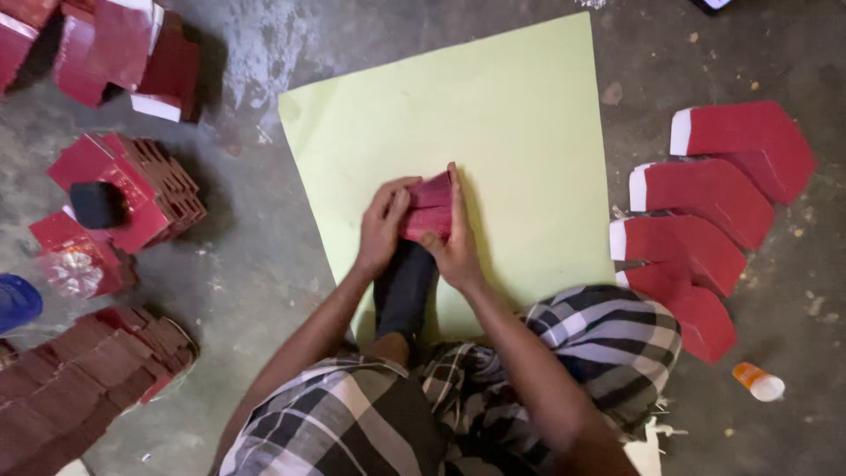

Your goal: The person sits on the floor and repeatedly folds red and white paper packs by hand. They align edges, press folds, and stack finished units on the floor beside a light green work mat.

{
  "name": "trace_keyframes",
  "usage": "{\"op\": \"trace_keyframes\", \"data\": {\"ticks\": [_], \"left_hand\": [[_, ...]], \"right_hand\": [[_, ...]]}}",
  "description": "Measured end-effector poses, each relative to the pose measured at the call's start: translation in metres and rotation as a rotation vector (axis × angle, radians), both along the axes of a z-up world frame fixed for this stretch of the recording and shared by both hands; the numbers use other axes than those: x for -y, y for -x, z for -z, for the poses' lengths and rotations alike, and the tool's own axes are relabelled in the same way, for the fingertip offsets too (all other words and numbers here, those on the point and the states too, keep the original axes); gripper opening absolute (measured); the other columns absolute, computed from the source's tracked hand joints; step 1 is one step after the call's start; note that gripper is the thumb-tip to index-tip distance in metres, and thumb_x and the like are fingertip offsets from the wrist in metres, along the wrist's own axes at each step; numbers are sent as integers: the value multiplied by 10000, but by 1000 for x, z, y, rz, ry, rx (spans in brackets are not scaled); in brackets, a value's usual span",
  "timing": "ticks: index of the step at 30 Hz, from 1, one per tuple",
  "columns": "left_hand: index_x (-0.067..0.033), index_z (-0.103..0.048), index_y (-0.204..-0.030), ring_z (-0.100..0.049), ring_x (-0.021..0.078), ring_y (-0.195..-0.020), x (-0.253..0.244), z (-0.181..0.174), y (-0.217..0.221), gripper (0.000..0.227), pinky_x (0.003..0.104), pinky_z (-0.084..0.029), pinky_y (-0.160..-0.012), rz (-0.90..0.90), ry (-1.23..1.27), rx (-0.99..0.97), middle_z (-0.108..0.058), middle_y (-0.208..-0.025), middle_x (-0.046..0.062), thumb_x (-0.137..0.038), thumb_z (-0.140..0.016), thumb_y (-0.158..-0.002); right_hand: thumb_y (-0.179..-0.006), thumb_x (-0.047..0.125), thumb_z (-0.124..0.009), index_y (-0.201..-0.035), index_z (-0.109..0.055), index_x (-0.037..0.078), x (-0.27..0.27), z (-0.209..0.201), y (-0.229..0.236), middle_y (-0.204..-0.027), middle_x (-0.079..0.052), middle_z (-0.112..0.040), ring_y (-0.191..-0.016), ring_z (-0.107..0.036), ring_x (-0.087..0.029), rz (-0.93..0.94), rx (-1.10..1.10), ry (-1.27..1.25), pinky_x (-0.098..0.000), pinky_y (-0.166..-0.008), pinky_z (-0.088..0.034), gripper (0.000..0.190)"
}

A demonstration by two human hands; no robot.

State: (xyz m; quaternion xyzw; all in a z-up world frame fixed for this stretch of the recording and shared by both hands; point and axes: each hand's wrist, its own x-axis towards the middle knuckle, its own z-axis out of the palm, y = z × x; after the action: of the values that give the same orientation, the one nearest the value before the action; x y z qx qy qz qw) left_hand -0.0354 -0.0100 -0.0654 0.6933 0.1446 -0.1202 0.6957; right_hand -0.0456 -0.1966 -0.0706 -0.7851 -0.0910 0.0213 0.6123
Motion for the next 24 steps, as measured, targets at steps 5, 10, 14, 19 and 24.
{"op": "trace_keyframes", "data": {"ticks": [5, 10, 14, 19, 24], "left_hand": [[-11, -726, -1191, -656, 161, -1081, 2, -5, 1, 226, 289, -516, -968, -7, -62, 145, -715, -1157, 88, -176, -657, -1052], [-12, -738, -1179, -682, 159, -1052, 7, -18, -7, 218, 282, -552, -912, 27, -169, 179, -706, -1140, 92, -155, -655, -1038], [-12, -691, -1235, -680, 136, -1076, 3, -14, 11, 239, 275, -550, -947, -30, 23, 67, -712, -1158, 75, -151, -608, -1060], [-7, -683, -1253, -662, 132, -1135, 4, -7, -4, 252, 274, -532, -1003, -24, 11, 76, -719, -1213, 75, -145, -622, -1051], [-7, -698, -1208, -638, 135, -1094, 8, -5, 25, 266, 263, -489, -988, -68, -4, 96, -708, -1152, 75, -209, -540, -1138]], "right_hand": [[-1030, 645, -534, -1667, -124, 18, -23, -3, 16, -1747, -202, -164, -1625, -200, -344, 90, -61, -67, -446, -1319, -207, 983], [-1161, 437, -480, -1695, -223, 62, -9, -52, 10, -1784, -190, -190, -1682, -180, -391, 186, 56, 505, -534, -1366, -197, 701], [-1128, 499, -527, -1651, -281, 151, 2, -60, 30, -1688, -139, -292, -1625, -211, -314, 34, 300, 788, -593, -1316, -160, 675], [-1018, 582, -440, -1616, -246, 74, 16, -21, -11, -1669, -163, -320, -1552, -251, -313, -78, -34, 325, -581, -1267, -133, 808], [-1107, 694, -261, -1693, -225, 49, -5, -3, 5, -1776, -150, -234, -1667, -116, -283, -8, -259, -50, -439, -1364, -46, 872]]}}
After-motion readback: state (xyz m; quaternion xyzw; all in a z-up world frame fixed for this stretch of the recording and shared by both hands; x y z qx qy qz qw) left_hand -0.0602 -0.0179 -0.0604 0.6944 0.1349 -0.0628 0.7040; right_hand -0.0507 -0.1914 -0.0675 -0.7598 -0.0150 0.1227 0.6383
